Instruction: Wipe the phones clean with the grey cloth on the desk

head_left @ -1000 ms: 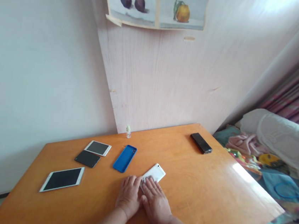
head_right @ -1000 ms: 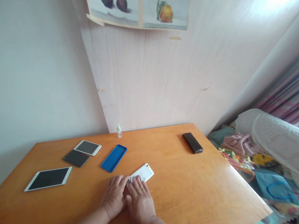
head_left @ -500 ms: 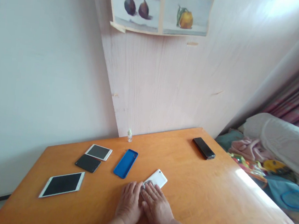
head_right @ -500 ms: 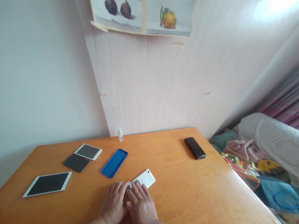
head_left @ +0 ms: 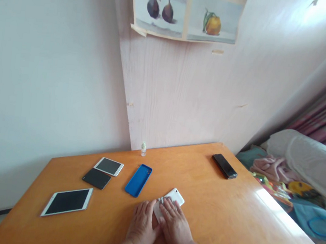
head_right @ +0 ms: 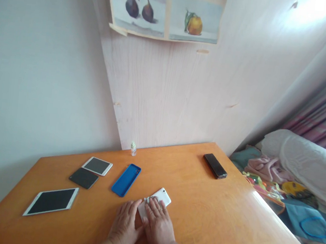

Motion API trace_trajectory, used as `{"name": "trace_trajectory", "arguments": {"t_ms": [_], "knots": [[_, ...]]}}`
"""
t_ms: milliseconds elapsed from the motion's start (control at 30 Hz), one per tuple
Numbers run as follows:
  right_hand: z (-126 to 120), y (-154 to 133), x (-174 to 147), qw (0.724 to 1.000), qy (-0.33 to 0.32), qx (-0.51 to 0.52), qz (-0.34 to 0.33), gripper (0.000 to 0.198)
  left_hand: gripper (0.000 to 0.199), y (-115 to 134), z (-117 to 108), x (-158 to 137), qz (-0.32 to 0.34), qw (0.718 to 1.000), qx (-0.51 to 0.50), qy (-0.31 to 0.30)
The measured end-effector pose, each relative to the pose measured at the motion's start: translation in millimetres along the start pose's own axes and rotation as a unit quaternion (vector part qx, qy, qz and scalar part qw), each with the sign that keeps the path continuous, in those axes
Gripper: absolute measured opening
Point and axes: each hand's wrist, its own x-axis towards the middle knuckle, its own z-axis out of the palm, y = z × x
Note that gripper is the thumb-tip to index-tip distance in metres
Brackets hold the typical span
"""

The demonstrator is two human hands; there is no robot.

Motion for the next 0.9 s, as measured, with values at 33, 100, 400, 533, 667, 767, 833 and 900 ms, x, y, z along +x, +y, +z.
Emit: {"name": "trace_trajectory", "arguments": {"t_ms": [33, 100, 400, 533, 667, 767, 833, 900], "knots": [[-4, 7, 4, 1.0, 0.003, -0.005, 0.021, 0.046, 0.053, 1, -1, 2, -0.009, 1.0, 0.001, -0.002], [-11, 25, 17, 0.997, 0.014, -0.015, 0.073, 0.047, 0.052, 5, -2, 9, -0.027, 1.0, 0.006, -0.012], [-7, 6, 57, 0.996, 0.002, 0.005, 0.085, 0.048, 0.036, -7, 3, 63, -0.038, 0.996, 0.028, -0.069], [-7, 3, 54, 0.999, -0.033, 0.032, -0.005, 0.047, 0.039, -15, 4, 64, -0.032, 0.997, 0.024, -0.067], [-17, 34, 60, 0.995, 0.011, -0.007, 0.099, 0.047, 0.046, -14, 3, 61, -0.013, 0.998, 0.013, -0.066], [-12, 36, 59, 0.99, 0.039, -0.023, 0.131, 0.048, 0.047, -14, 5, 60, -0.008, 0.998, 0.002, -0.061], [-4, 25, 54, 0.998, 0.021, -0.006, 0.061, 0.046, 0.047, -16, 8, 59, -0.015, 0.998, -0.002, -0.059], [1, 15, 52, 1.0, -0.002, 0.011, -0.006, 0.046, 0.047, -18, 11, 58, -0.024, 0.998, -0.002, -0.061]]}}
